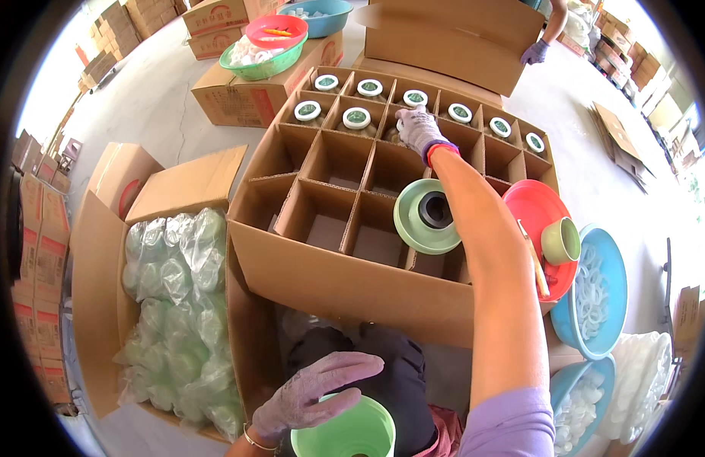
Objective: The person assembles light green thermos flasks by inserting a metal inner liner, screwing on the lid, and placing each completed unit into a plastic bag. The person then places the bagged thermos into a cardboard box.
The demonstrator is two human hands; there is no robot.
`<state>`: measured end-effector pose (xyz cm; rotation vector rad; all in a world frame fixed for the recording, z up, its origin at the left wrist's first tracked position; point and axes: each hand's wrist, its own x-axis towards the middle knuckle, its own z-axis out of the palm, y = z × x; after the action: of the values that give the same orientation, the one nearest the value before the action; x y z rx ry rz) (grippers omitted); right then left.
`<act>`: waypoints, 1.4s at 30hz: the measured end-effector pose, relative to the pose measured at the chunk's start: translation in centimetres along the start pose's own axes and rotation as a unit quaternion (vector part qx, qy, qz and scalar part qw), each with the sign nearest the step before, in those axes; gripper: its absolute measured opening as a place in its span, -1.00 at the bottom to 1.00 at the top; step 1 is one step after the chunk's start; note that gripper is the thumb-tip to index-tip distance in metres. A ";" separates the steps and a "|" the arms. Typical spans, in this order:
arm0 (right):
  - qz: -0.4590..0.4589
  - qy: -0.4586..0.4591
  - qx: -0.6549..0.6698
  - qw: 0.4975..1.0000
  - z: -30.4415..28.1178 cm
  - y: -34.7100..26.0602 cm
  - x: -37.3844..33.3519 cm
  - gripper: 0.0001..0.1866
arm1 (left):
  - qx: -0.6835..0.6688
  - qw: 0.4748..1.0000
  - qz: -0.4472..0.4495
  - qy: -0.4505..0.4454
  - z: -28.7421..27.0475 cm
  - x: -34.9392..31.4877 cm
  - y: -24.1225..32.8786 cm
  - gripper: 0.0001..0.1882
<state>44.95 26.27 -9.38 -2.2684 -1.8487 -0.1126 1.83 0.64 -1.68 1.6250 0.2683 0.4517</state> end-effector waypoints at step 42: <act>-0.105 -0.020 0.502 0.858 -12.7 -19.8 -65.3 -0.41 | 0.015 0.961 -0.128 0.246 3.1 -19.3 3.0 -0.15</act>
<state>12.95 -35.27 -7.26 -1.3336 -1.5765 0.7058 -14.32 -10.85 -1.45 1.4611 0.8536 0.6493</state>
